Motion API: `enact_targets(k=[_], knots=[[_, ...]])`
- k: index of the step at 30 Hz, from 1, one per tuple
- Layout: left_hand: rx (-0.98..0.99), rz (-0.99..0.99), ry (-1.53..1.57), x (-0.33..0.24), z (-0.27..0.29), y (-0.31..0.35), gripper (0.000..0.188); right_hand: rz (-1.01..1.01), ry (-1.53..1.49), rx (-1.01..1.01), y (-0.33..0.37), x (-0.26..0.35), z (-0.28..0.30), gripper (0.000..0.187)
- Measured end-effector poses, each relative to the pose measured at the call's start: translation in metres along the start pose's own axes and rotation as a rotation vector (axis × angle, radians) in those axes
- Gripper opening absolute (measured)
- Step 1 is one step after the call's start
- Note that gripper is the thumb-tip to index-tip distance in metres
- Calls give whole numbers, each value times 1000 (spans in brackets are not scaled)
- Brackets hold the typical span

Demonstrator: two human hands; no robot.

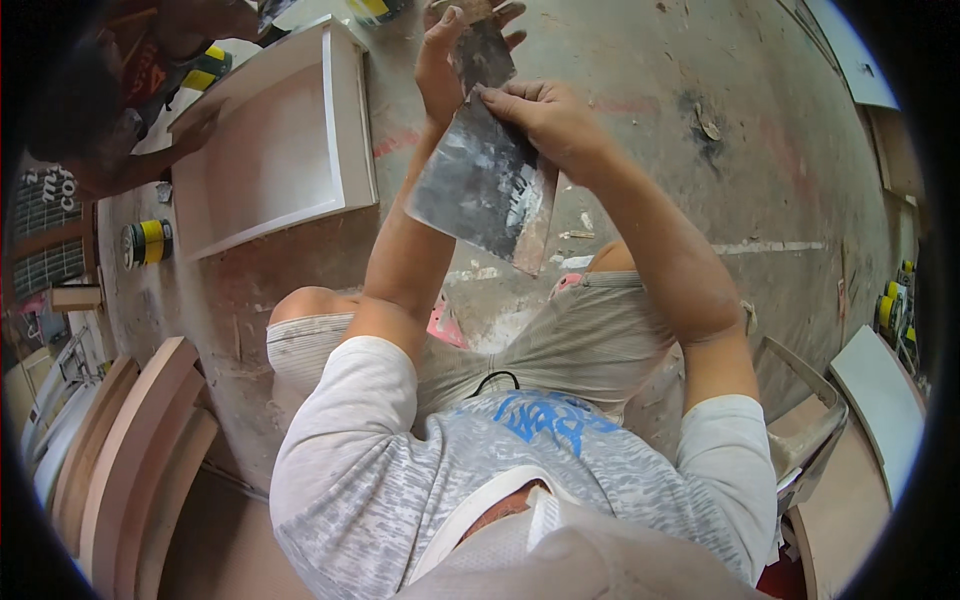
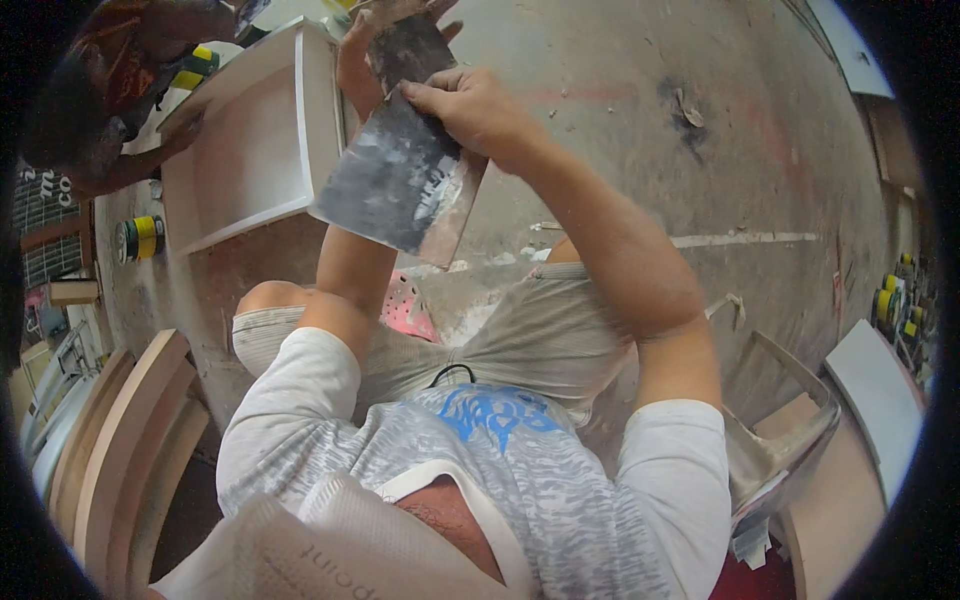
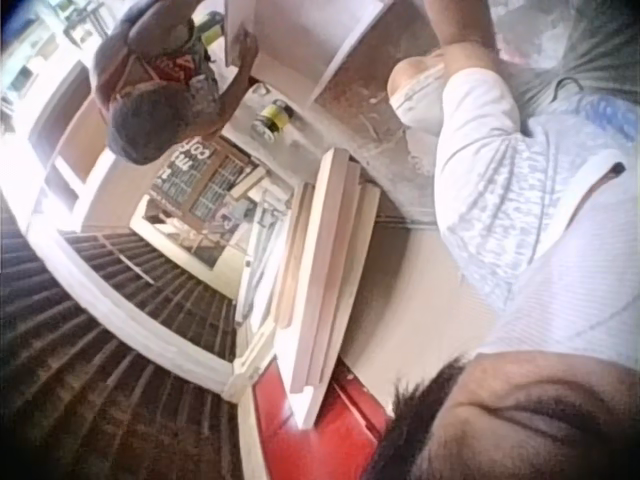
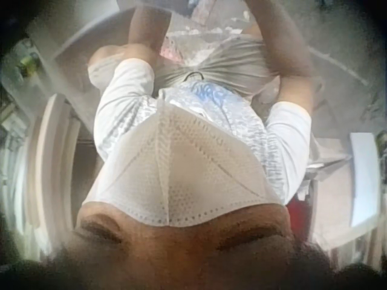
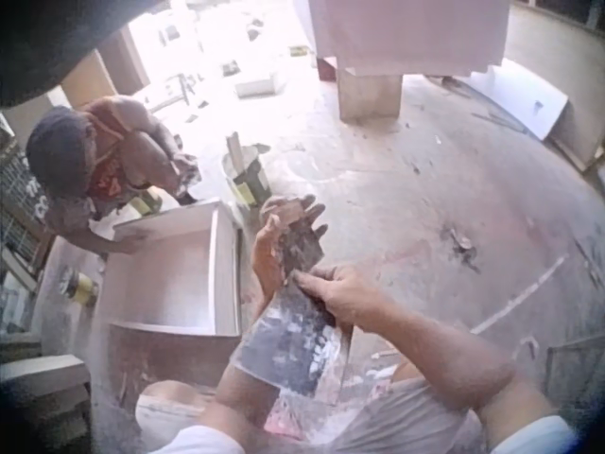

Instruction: The person holds two metal scrapers and a piece of sandpaper, using the sandpaper to clean or sharpen the edges of the scrapers by hand.

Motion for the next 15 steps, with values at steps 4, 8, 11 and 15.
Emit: enact_targets(k=[4,8,11,15], knots=[[197,-56,73,-10,7,-14,45,245,146,24,-19,16,32,34],[253,108,148,-9,-1,-10,40,437,727,21,-26,32,61,37],[367,254,195,-1,-3,-5,46,490,1063,1,-26,34,54,24],[423,367,-22,14,10,-6,59,555,1210,-41,-17,38,37,20]])
Point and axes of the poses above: each hand's wrist, its own y-axis away from the middle knuckle, its own z-axis out of the back of the hand, x = y × z, the point moved 5 cm from there along -y, towards the middle knuckle, and after that the axes turned 14 degrees about z, right-handed, at the moved point
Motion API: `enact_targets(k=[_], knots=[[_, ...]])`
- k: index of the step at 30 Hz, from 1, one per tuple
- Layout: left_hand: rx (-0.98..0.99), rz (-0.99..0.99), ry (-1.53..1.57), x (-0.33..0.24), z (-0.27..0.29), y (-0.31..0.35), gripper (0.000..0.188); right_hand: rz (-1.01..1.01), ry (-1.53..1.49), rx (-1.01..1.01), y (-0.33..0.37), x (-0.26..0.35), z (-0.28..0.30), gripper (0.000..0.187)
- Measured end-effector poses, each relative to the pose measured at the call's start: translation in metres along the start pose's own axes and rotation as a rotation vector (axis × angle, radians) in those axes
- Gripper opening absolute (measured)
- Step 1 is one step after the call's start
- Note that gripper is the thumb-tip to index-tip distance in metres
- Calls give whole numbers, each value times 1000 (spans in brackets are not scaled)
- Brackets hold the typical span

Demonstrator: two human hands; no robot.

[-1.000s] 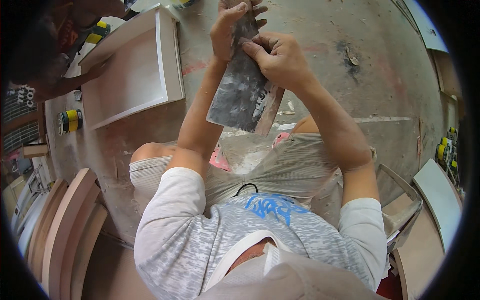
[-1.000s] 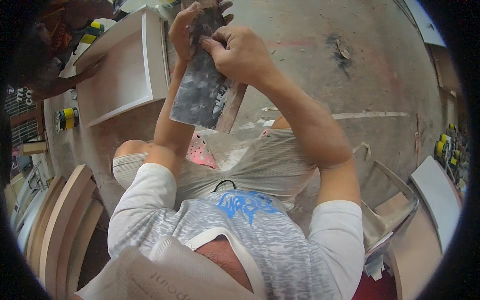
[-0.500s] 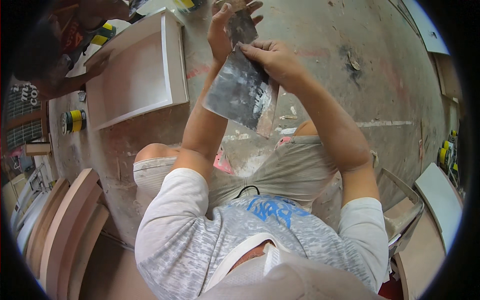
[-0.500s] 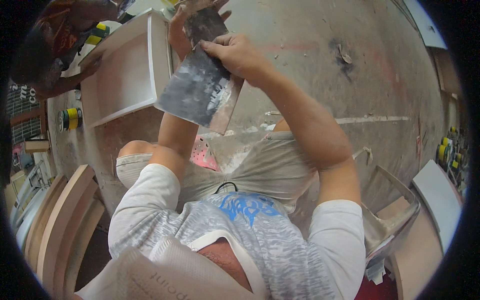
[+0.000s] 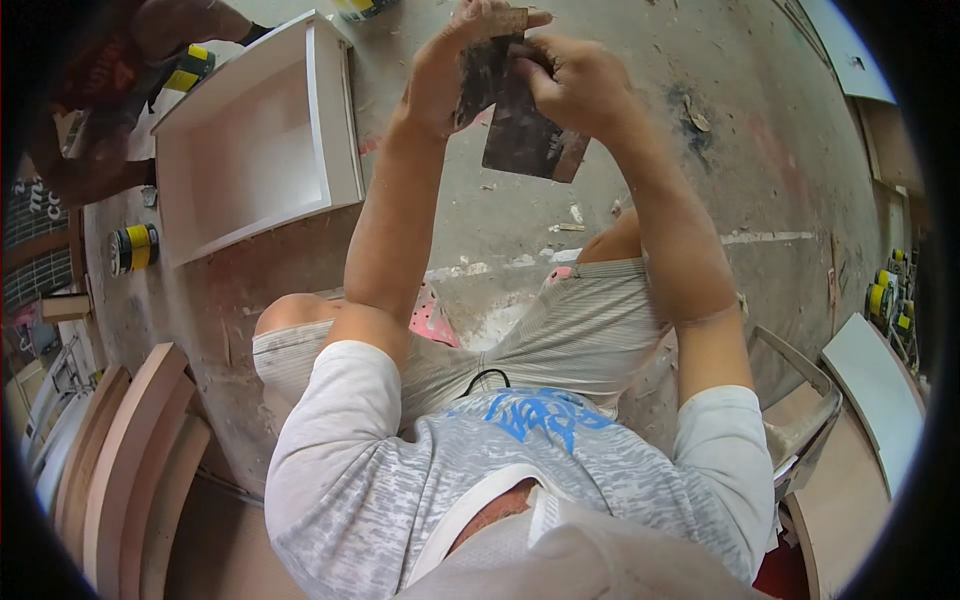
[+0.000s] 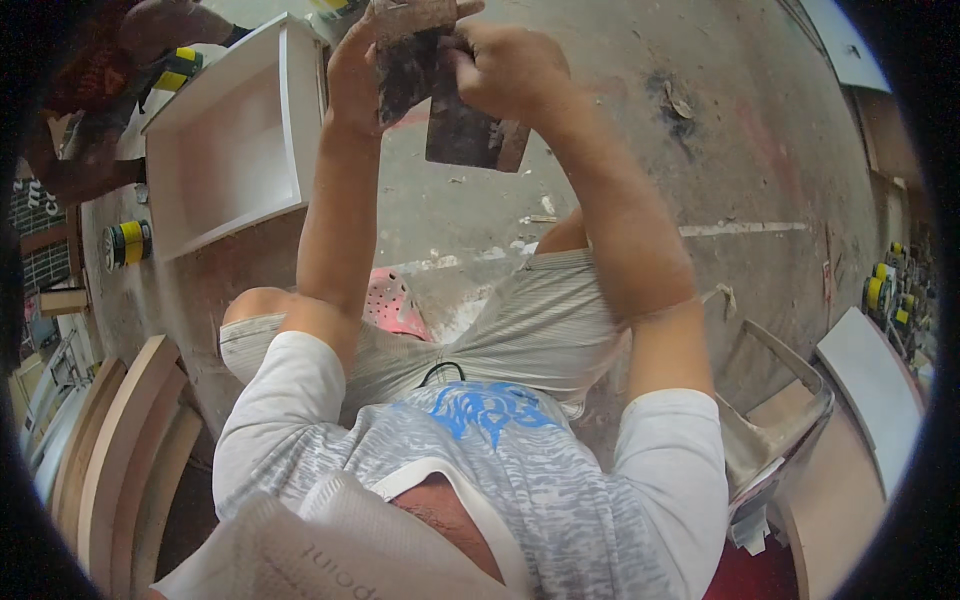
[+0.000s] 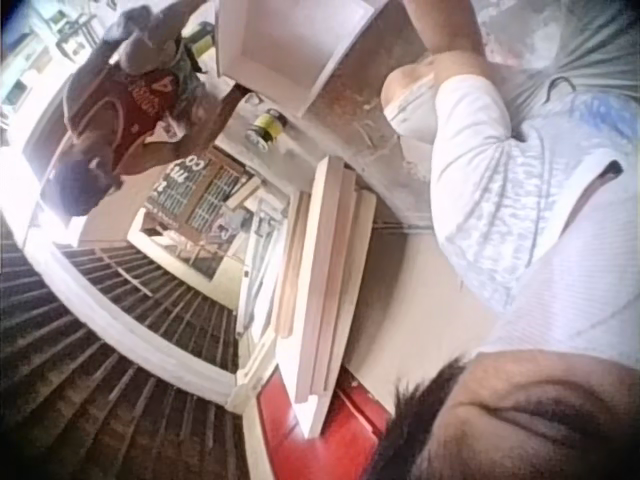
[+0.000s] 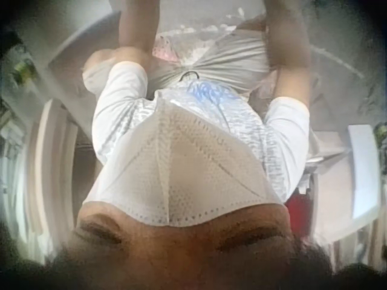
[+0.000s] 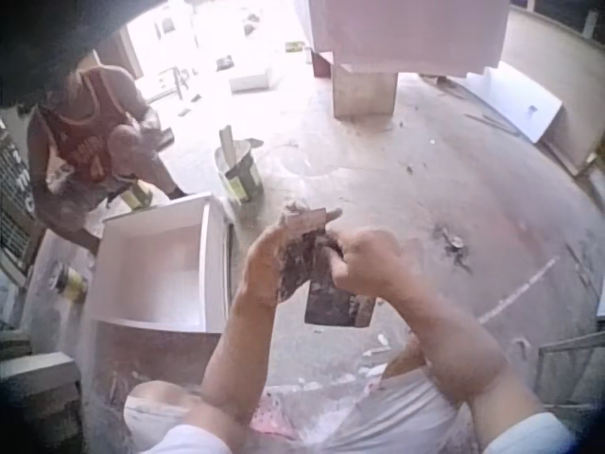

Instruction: The person holds two metal scrapers and a piece of sandpaper, using the sandpaper to clean or sharpen the edges of the scrapers by hand.

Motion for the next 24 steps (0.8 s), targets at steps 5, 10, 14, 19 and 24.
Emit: enact_targets(k=[5,10,14,19,24], knots=[[-219,-43,-136,-2,-21,2,64,108,9,-78,6,7,-1,17],[-307,-99,-216,-7,-30,6,64,159,-77,-106,7,24,-1,15],[-261,-114,-280,-10,-33,7,62,197,-81,-114,9,28,-2,16],[-154,-155,-390,-12,-34,5,64,274,-98,-174,10,36,5,15],[36,-239,-213,-13,-36,1,72,368,-144,-96,16,65,3,12]])
Point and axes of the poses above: each hand's wrist, its own y-axis away from the middle knuckle, its own z-axis out of the back of the hand, x = y × z, the point moved 5 cm from there along -y, towards the middle knuckle, and after that the axes turned 14 degrees about z, right-handed, at the moved point
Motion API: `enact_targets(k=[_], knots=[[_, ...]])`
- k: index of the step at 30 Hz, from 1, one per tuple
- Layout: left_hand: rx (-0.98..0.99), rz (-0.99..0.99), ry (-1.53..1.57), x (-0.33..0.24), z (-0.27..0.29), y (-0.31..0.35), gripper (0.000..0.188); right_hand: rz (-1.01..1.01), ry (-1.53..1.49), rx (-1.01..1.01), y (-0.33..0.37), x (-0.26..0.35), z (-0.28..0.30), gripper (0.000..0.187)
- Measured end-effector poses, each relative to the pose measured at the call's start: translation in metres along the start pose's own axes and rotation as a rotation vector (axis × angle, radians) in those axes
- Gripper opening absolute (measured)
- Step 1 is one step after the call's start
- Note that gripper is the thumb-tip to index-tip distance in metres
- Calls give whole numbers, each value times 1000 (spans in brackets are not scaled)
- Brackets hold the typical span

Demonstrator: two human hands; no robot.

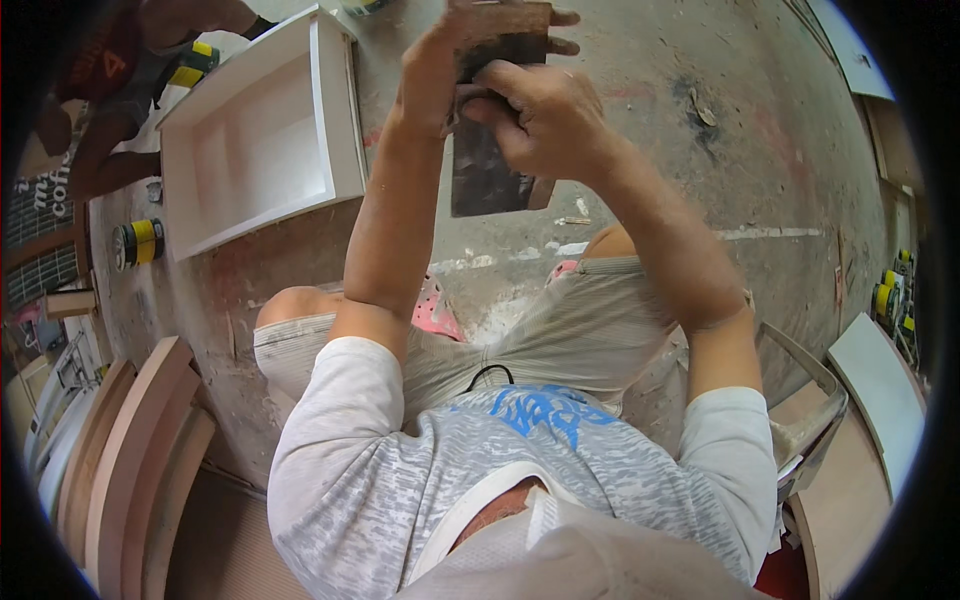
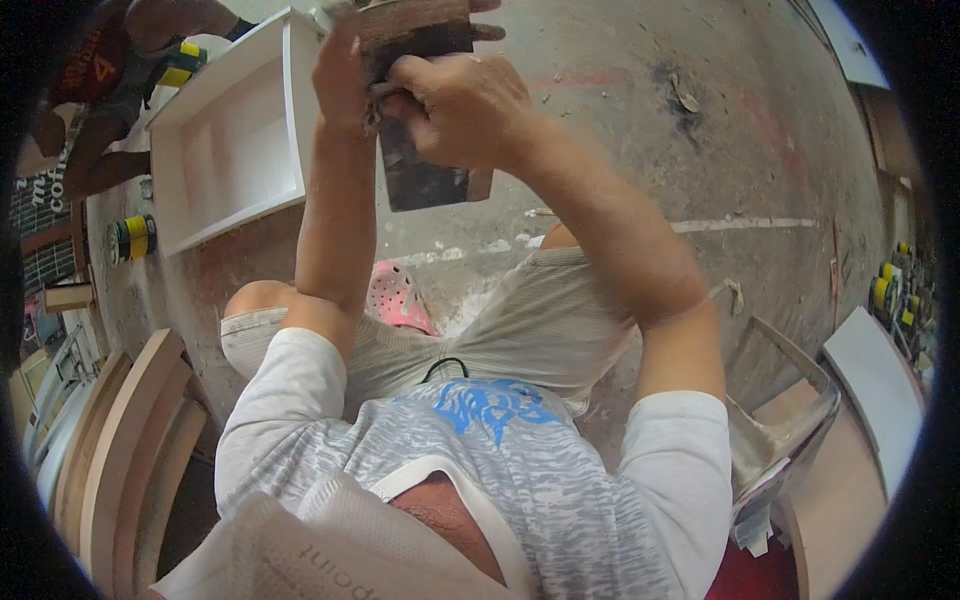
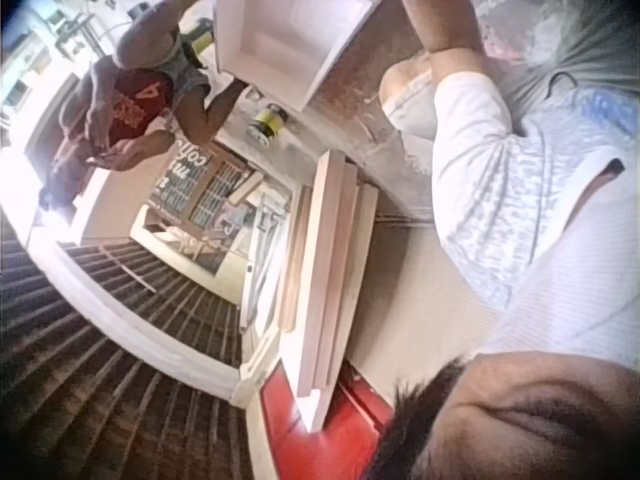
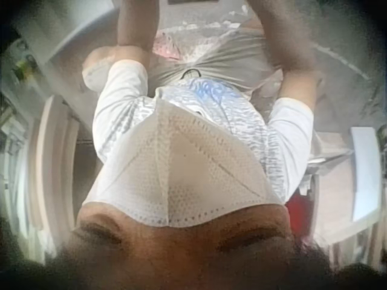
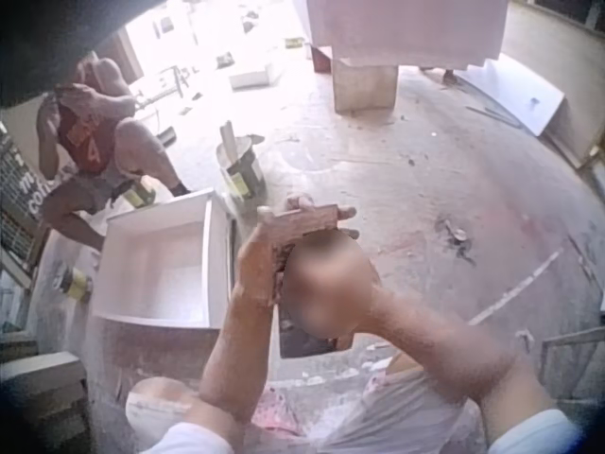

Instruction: The person holds two metal scrapers and a piece of sandpaper, using the sandpaper to clean or sharpen the edges of the scrapers by hand.

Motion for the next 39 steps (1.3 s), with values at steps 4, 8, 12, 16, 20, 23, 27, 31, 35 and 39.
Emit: enact_targets(k=[4,8,12,16,20,23,27,31,35,39], knots=[[-258,-35,57,-14,1,1,78,-291,-140,-50,-2,-8,2,16],[-358,-165,150,-24,1,0,76,-503,-252,-97,3,-21,-1,26],[-430,-192,157,-24,7,2,64,-554,-311,-145,3,-10,-3,27],[-503,-191,159,-18,10,4,52,-569,-404,-191,5,-3,-9,25],[-569,-170,162,-11,15,7,40,-624,-568,-162,3,-10,-6,26],[-593,-171,189,-13,18,6,32,-649,-623,-128,6,-15,-10,27],[-455,-202,221,-15,19,6,28,-656,-543,-167,4,-5,-9,27],[-543,-194,173,-9,17,13,31,-713,-689,-243,5,-2,-14,26],[-566,-192,159,-6,13,13,35,-747,-776,-294,8,-6,-16,26],[-569,-182,147,-4,11,14,39,-841,-956,-293,9,-6,-18,24]])
Point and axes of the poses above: each hand's wrist, its own y-axis away from the middle knuckle, its own z-axis out of the back of the hand, x = y × z, the point moved 5 cm from there along -y, towards the middle knuckle, and after that the axes turned 14 degrees about z, right-handed, at the moved point
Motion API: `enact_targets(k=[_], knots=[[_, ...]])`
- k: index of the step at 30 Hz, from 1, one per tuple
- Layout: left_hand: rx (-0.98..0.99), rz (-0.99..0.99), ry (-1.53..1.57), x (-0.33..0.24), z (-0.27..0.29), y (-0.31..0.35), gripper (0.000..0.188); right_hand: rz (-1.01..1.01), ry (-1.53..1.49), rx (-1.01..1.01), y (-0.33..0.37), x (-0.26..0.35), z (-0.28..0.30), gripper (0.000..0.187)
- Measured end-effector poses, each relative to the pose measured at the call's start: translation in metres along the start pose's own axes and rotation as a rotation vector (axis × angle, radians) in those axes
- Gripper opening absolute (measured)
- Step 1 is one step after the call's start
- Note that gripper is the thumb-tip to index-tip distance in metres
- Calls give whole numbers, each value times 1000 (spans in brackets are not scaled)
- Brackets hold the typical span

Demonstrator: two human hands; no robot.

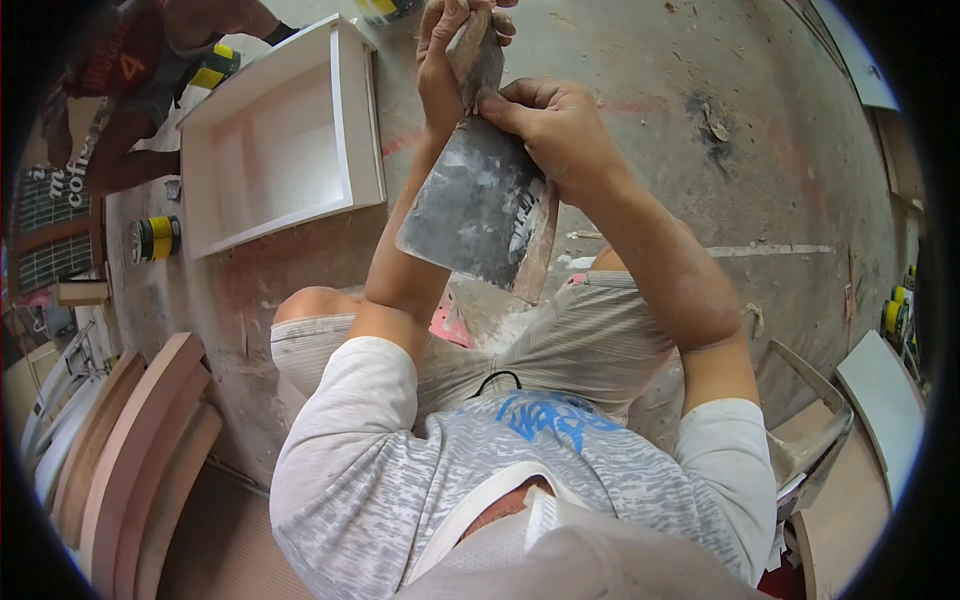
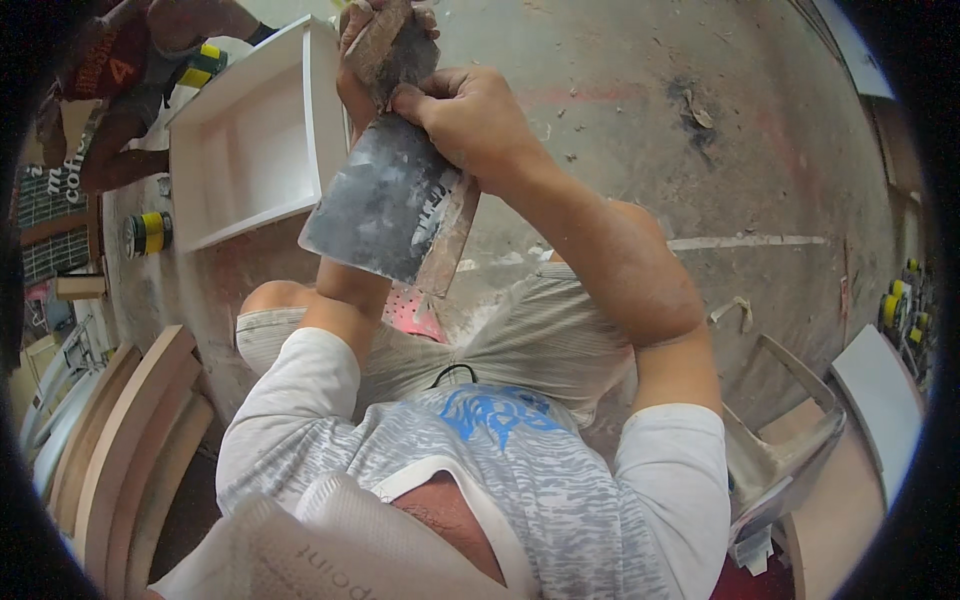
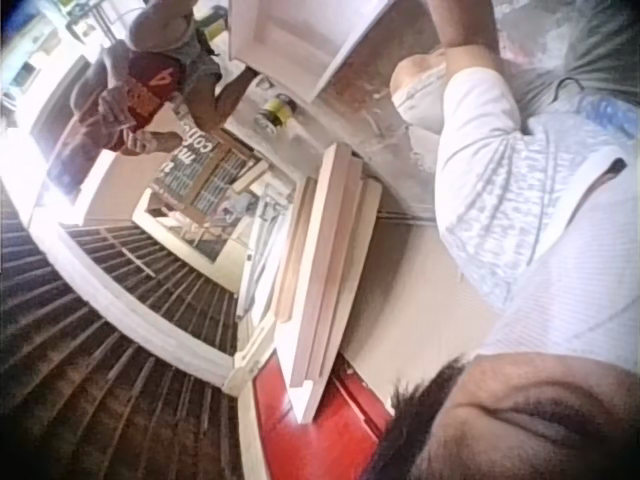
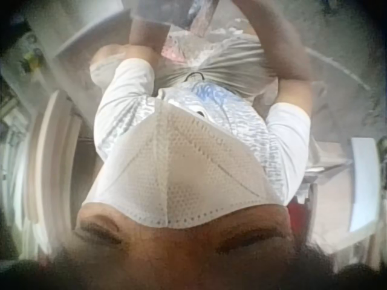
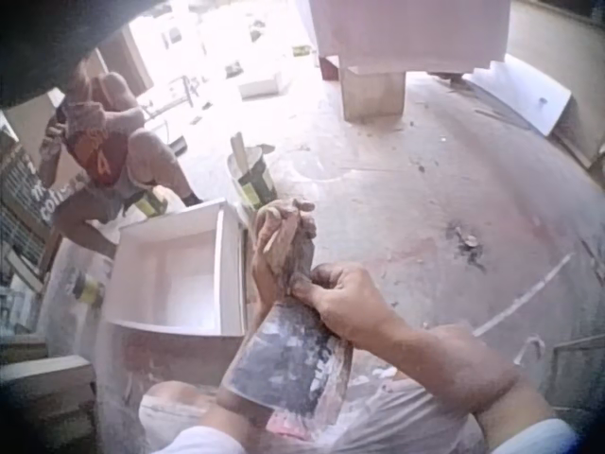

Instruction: The person holds two metal scrapers and a piece of sandpaper, using the sandpaper to clean or sharpen the edges of the scrapers by hand.

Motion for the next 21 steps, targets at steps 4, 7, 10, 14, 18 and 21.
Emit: enact_targets(k=[4,7,10,14,18,21], knots=[[-2,4,-21,7,-3,-2,43,-99,-287,-46,-2,-2,-2,23],[1,30,-16,13,1,-10,46,-33,-326,-25,-10,-1,3,22],[4,29,48,18,9,-11,49,57,-190,73,-24,-9,10,23],[212,101,344,-1,20,-14,60,76,365,168,-28,-1,33,23],[539,144,389,-17,-6,-9,81,204,512,37,-40,-2,54,32],[364,52,115,-12,0,-13,70,322,809,61,-37,9,49,30]])
Point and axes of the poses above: each hand's wrist, its own y-axis away from the middle knuckle, its own z-axis out of the back of the hand, x = y × z, the point moved 5 cm from there along -y, towards the middle knuckle, and after that the axes turned 14 degrees about z, right-handed, at the moved point
